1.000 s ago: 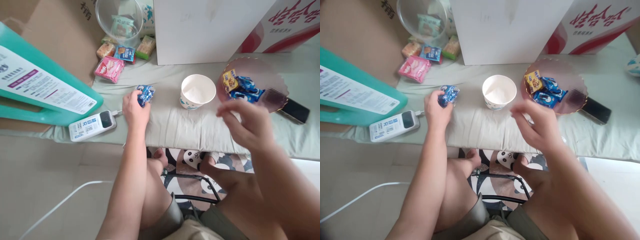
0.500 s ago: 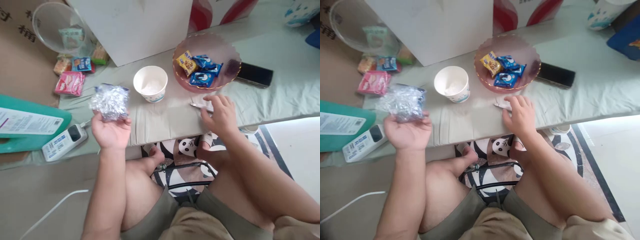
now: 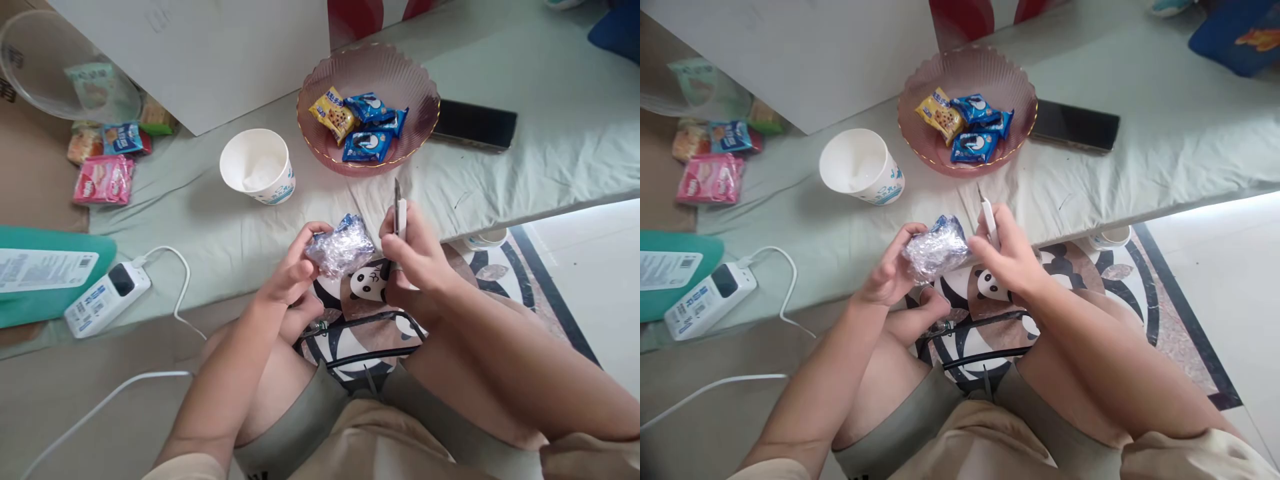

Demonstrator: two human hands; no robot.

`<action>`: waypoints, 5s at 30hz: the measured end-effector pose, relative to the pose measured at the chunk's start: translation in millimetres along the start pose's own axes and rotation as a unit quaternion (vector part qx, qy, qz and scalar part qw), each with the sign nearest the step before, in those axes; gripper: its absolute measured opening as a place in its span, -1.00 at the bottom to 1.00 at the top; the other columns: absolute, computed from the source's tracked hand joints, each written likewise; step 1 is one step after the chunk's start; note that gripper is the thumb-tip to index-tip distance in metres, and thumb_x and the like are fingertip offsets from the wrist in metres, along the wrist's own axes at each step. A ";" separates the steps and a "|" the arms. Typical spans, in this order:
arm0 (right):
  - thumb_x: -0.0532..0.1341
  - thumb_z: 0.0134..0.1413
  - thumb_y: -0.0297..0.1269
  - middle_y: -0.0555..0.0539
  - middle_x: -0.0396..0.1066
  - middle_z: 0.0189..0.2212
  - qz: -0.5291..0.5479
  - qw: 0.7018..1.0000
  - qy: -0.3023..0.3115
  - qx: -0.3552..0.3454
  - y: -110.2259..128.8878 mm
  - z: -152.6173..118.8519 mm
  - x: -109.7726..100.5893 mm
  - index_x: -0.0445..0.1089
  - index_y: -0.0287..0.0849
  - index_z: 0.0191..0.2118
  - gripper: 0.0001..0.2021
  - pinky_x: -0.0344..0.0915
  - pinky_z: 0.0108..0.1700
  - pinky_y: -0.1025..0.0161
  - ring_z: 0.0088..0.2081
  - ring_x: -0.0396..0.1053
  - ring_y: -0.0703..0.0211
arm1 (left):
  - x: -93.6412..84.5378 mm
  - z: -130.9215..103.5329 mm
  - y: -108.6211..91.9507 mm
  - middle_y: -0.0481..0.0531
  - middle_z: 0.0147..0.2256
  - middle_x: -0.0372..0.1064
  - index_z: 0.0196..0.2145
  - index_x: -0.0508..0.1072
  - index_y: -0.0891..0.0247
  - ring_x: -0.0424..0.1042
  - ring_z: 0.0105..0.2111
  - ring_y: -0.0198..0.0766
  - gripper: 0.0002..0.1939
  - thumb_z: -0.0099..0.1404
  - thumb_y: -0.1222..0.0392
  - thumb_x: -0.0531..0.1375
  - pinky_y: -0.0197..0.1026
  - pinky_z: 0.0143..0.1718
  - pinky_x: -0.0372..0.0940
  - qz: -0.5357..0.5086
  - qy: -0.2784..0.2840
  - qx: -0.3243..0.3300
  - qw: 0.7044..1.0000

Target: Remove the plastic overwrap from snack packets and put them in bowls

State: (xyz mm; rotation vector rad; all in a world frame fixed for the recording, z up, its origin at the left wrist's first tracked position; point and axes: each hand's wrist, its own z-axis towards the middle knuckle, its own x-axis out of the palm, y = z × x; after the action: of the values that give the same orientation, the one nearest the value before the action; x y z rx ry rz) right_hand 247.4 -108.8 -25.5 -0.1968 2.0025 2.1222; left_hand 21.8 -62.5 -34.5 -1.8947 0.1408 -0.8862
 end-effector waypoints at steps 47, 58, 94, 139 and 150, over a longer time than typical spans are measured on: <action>0.16 0.22 -0.16 -0.16 0.41 -0.27 -0.250 0.967 0.005 -0.056 0.2 21.7 22.9 0.53 -0.15 -0.04 -0.69 0.31 -0.28 0.09 -0.31 0.39 0.03 | -41.1 -13.1 -16.1 -0.01 -0.13 0.34 -0.11 0.25 0.02 0.41 -0.23 -0.24 -0.36 -0.03 -0.06 0.51 -0.23 -0.30 0.35 0.167 -0.245 0.209 0.932; 0.19 0.18 -0.27 -0.28 0.46 -0.07 -0.416 0.897 -0.125 -0.078 -20.6 40.2 1.0 0.46 -0.10 -0.02 -0.73 0.24 0.02 -0.20 -0.02 0.37 -0.27 | -26.6 -3.5 -2.3 0.19 0.03 0.34 -0.13 0.38 0.15 0.32 0.09 0.08 -0.56 0.07 0.07 0.40 0.13 0.20 0.22 0.529 -0.247 0.330 0.741; 0.21 0.17 -0.26 -0.07 0.44 -0.36 -0.128 0.985 0.030 -0.111 -4.1 31.9 30.3 0.33 -0.10 -0.37 -0.89 0.27 -0.17 0.10 -0.26 0.37 0.08 | -55.7 -1.7 -18.9 -0.15 -0.60 -0.01 -0.57 0.12 0.19 -0.01 -0.59 -0.41 -0.54 0.29 0.05 0.30 -0.27 -0.59 -0.06 0.268 -0.394 0.211 0.853; 0.20 0.01 -0.46 -0.11 0.49 -0.15 -0.325 0.911 -0.078 -0.242 -5.4 31.7 10.1 0.30 -0.07 -0.43 -0.88 0.23 0.08 -0.15 0.01 0.40 -0.14 | -42.3 -30.5 -23.3 -0.04 -0.48 0.37 -0.28 0.40 0.11 0.43 -0.43 -0.19 -0.95 0.35 0.21 0.14 -0.08 -0.34 0.32 0.543 -0.276 0.520 0.599; 0.07 0.17 -0.41 0.12 0.38 -0.64 -0.237 0.915 0.140 -0.296 10.8 14.9 -22.7 0.44 -0.04 -0.40 -0.76 0.29 -0.09 0.07 -0.58 0.32 0.25 | -6.6 -59.3 -41.1 -0.20 -0.67 0.36 -0.44 0.48 0.18 0.28 -0.70 -0.45 -0.82 0.29 0.37 0.19 -0.34 -0.64 0.16 0.613 -0.045 0.326 0.719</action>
State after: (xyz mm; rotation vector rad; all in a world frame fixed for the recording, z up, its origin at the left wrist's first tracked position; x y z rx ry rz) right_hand 267.5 -96.0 -8.6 -1.0177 1.1702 2.3673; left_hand -31.7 -82.9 9.9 -0.8053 0.8027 0.1251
